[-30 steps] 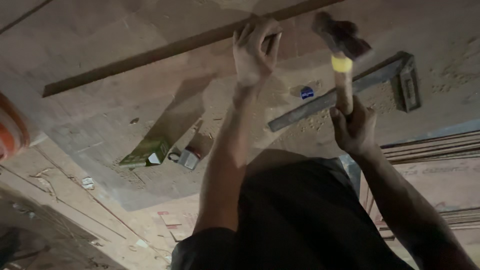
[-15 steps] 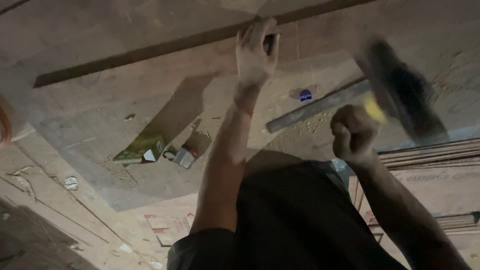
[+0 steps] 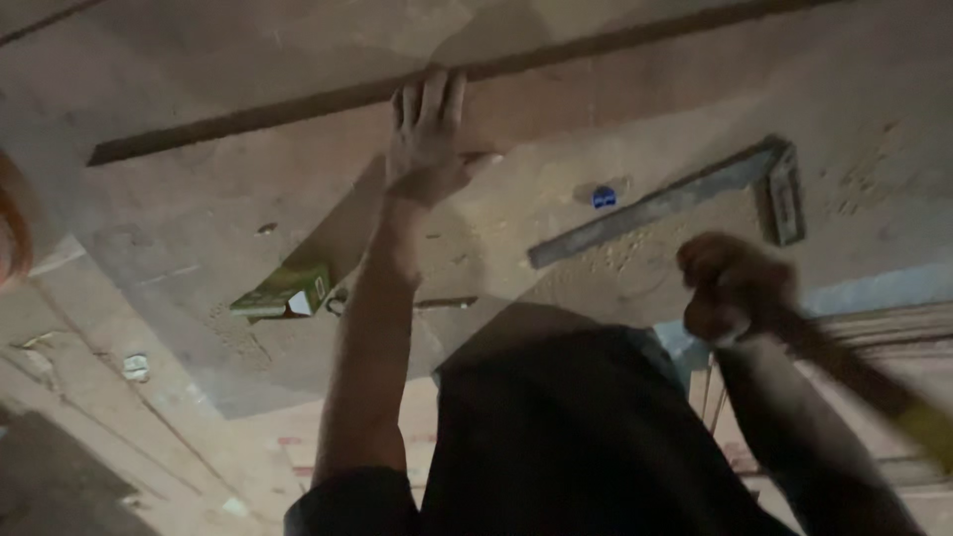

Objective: The person repeatedly hammers nails into a wooden plank attached to a ceiling or overhead structure. They use a hammer in their right hand to drive nails while holding the plank steady with their left hand.

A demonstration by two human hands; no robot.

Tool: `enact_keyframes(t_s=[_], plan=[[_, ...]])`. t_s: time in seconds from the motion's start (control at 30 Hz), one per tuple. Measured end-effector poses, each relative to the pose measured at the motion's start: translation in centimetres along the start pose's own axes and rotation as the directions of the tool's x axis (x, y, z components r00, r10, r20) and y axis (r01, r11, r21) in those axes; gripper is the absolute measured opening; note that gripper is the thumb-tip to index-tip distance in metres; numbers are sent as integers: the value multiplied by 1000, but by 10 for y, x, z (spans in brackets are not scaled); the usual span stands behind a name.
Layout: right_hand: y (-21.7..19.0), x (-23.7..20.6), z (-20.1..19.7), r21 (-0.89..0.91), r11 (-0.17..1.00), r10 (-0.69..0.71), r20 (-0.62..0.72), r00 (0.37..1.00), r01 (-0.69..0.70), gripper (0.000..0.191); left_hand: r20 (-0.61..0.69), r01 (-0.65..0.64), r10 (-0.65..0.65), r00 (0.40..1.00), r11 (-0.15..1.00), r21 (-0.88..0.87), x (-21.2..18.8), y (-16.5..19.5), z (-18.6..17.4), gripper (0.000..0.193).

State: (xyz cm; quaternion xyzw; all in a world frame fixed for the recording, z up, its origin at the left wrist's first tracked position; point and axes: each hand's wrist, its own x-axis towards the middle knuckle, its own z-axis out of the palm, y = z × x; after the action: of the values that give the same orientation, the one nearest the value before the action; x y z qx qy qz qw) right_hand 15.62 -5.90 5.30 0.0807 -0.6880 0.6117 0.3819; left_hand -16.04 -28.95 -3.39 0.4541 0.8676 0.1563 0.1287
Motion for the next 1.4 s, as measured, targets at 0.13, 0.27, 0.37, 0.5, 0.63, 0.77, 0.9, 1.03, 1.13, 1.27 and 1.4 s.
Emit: enact_keyframes(t_s=[0.13,0.27,0.37,0.5,0.63,0.77,0.9,1.03,1.13,1.27,1.4], plan=[[46,-28,-1,-772,471,709,44,704,-426,43,-31,-77,79,996,995,62,7,-5,-2,104],[53,-46,-18,-823,293,781,-87,618,-486,24,7,-46,46,999,989,142,11,-3,2,109],[34,-48,-28,-778,607,152,317,936,165,7,10,-51,51,999,992,117,10,-4,6,107],[35,-34,-16,-543,731,544,98,834,-413,16,156,-5,-18,988,989,145,15,-10,16,111],[37,-20,-7,-750,471,720,22,694,-464,20,91,-61,33,995,945,321,18,-16,25,121],[17,-29,-12,-516,837,294,140,945,-184,21,231,72,-142,962,955,287,11,-23,27,129],[27,-38,-14,-503,782,470,89,878,-368,23,211,75,-114,971,980,183,6,-29,23,129],[40,-23,-16,-802,240,832,-121,542,-547,26,163,6,-50,985,967,256,2,-30,18,126],[17,-6,-23,-711,632,519,91,850,-310,8,85,-38,17,996,967,253,-3,-26,16,121],[8,15,-23,-267,889,412,109,905,-373,18,-52,-78,99,994,947,311,-7,-23,11,117],[26,17,-28,-897,204,879,-8,476,-391,18,-106,-147,182,978,950,274,-7,-20,6,118]])
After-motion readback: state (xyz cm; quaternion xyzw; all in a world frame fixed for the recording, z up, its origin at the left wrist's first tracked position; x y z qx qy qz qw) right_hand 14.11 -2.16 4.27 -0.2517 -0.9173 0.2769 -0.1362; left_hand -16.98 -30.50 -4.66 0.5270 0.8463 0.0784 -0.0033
